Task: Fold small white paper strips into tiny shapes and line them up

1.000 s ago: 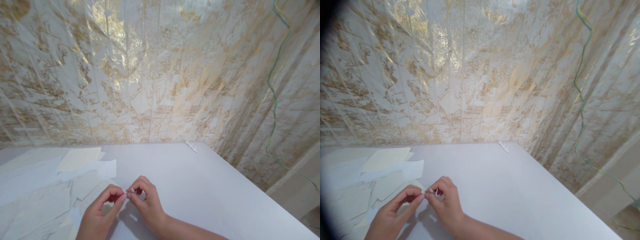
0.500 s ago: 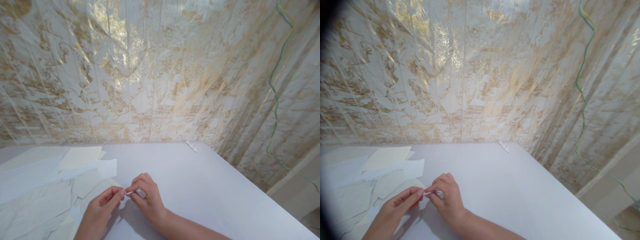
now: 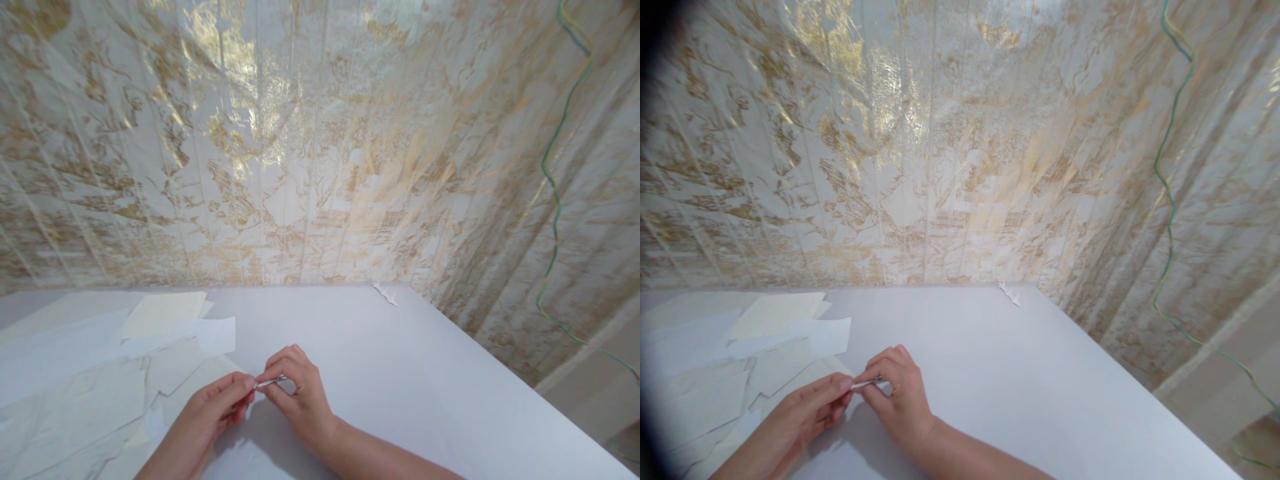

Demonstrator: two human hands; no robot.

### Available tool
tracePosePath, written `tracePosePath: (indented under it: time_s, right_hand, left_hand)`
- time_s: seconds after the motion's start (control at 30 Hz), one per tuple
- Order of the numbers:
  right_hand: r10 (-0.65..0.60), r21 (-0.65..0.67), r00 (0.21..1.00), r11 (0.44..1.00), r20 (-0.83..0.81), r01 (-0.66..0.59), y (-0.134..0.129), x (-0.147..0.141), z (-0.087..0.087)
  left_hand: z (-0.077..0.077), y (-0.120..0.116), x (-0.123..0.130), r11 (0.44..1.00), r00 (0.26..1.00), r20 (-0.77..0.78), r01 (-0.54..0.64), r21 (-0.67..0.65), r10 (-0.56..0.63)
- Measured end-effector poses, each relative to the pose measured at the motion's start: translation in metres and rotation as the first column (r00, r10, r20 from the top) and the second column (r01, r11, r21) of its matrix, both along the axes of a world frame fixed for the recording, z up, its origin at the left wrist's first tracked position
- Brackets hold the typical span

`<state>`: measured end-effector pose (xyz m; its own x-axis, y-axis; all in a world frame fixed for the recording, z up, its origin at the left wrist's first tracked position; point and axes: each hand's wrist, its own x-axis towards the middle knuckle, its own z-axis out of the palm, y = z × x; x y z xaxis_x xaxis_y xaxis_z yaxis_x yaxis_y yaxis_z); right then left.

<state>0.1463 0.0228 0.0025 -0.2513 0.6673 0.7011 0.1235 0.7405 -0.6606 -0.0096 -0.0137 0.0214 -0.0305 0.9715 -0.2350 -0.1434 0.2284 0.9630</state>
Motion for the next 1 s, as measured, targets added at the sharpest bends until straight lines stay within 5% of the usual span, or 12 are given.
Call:
tracePosePath:
  time_s: [0.3,0.6,0.73,1.0]
  right_hand:
    - [0.025,-0.269,0.987,0.961,-0.156,-0.067,-0.006,-0.003,0.004]
    - [0.005,-0.599,0.916,0.755,-0.401,-0.266,-0.011,-0.011,0.002]
    - [0.005,-0.631,0.871,0.688,-0.491,-0.359,-0.015,-0.013,0.007]
    - [-0.007,-0.635,0.847,0.665,-0.531,-0.392,-0.017,-0.013,0.011]
  left_hand:
    - [-0.001,0.002,-0.001,0.995,0.996,-0.032,0.089,0.045,-0.088]
    - [-0.002,0.002,-0.007,0.954,0.950,-0.313,0.114,0.276,-0.022]
    - [0.000,0.002,-0.002,0.967,0.967,-0.256,0.073,0.244,-0.008]
    - [0.004,0.002,0.000,0.976,0.981,-0.193,0.026,0.215,0.016]
